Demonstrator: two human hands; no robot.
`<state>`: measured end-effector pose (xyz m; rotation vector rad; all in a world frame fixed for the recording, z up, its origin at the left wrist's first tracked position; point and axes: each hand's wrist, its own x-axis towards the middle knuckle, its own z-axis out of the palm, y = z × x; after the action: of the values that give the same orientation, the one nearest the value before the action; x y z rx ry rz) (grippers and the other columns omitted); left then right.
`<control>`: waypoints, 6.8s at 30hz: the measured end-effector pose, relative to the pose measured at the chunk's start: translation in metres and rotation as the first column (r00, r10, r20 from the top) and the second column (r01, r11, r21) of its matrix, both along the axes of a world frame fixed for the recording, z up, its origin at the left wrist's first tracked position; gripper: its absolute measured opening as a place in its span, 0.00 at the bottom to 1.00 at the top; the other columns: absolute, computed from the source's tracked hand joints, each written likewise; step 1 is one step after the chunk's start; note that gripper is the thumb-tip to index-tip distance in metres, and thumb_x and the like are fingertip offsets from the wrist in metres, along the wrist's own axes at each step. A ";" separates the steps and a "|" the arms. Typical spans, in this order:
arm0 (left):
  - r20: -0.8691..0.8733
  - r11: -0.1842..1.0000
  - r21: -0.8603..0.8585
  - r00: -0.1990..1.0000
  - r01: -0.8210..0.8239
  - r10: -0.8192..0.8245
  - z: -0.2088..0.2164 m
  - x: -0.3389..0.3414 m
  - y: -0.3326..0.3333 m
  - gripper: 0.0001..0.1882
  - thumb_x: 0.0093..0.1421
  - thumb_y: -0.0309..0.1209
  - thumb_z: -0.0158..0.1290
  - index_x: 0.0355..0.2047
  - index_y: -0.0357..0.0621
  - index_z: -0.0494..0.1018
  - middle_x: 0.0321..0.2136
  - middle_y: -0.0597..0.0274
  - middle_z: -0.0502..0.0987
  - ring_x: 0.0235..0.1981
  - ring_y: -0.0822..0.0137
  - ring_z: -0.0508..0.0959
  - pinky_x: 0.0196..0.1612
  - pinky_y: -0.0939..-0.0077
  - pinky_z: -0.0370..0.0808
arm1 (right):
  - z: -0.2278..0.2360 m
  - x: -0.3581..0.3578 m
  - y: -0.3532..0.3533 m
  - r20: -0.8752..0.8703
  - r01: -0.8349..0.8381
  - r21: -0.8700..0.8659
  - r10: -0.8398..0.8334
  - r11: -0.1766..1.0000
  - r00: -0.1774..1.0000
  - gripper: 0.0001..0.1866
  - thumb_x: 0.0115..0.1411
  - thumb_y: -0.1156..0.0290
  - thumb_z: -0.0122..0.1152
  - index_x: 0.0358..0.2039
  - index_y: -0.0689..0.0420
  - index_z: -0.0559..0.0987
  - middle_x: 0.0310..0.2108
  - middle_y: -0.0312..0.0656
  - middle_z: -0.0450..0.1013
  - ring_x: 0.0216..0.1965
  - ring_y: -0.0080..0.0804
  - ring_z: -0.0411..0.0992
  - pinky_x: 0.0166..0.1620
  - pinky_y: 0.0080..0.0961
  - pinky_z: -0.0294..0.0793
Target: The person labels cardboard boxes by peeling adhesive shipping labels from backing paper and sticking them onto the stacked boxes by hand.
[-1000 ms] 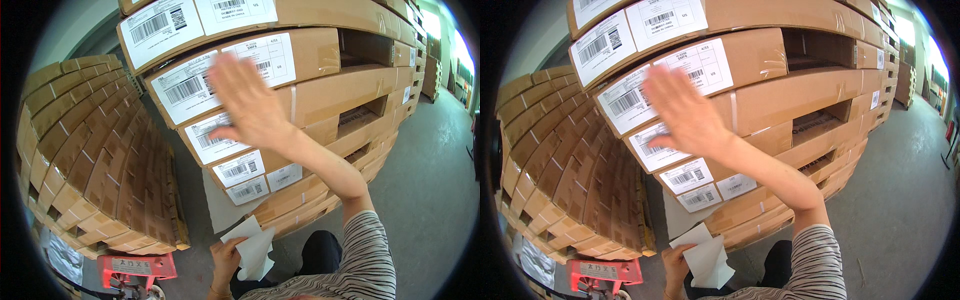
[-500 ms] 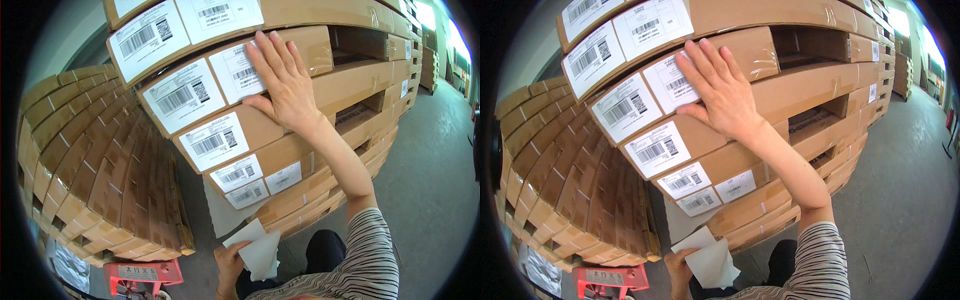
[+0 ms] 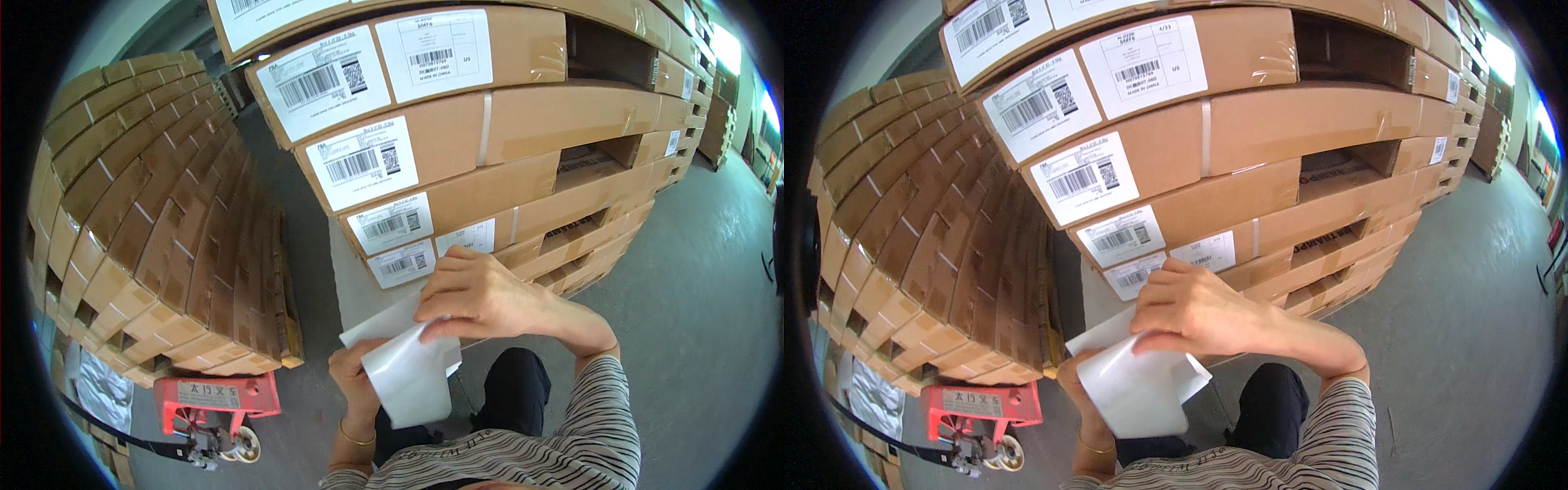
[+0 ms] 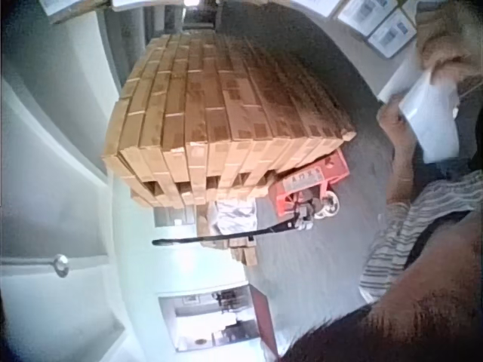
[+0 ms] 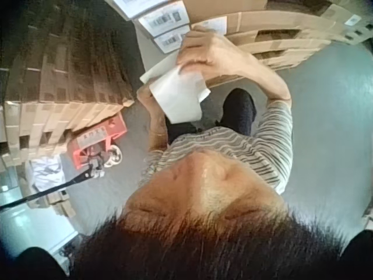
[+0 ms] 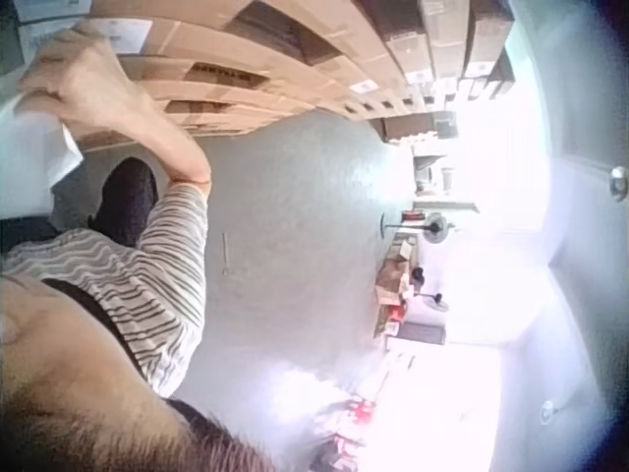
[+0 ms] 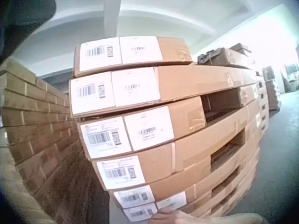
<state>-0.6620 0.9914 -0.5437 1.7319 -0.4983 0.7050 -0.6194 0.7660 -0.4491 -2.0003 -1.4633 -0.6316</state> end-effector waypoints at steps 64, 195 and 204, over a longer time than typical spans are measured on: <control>0.584 0.671 0.719 0.679 -0.179 -0.445 0.116 0.114 -0.073 0.12 0.37 0.19 0.59 0.24 0.48 0.75 0.03 0.63 0.61 0.08 0.66 0.69 0.65 0.44 0.57 | 0.046 0.096 -0.043 -0.232 0.221 0.765 -0.062 0.605 0.971 0.13 0.54 0.79 0.65 0.39 0.63 0.71 0.31 0.43 0.79 0.31 0.19 0.76 0.33 0.14 0.74; 0.342 0.530 0.847 0.812 -0.048 -0.473 0.038 0.128 -0.069 0.15 0.33 0.24 0.64 0.26 0.51 0.79 0.09 0.57 0.68 0.31 0.56 0.81 0.63 0.53 0.61 | -0.062 0.101 -0.046 -0.121 0.560 0.681 -0.681 0.473 0.723 0.34 0.42 0.59 0.77 0.44 0.59 0.68 0.21 0.38 0.73 0.17 0.30 0.72 0.22 0.24 0.71; 0.058 0.719 0.612 0.888 0.330 -0.456 0.011 0.047 -0.053 0.12 0.46 0.29 0.61 0.34 0.53 0.80 0.15 0.65 0.75 0.26 0.61 0.80 0.57 0.45 0.69 | -0.066 0.074 -0.065 -0.322 -0.090 0.813 0.572 0.576 0.754 0.23 0.57 0.70 0.62 0.51 0.63 0.69 0.43 0.51 0.74 0.48 0.40 0.74 0.52 0.39 0.75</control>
<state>-0.6148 0.9388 -0.5328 2.0266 -1.3115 0.4325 -0.5456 0.7010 -0.5154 -1.0215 -0.9269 -0.3329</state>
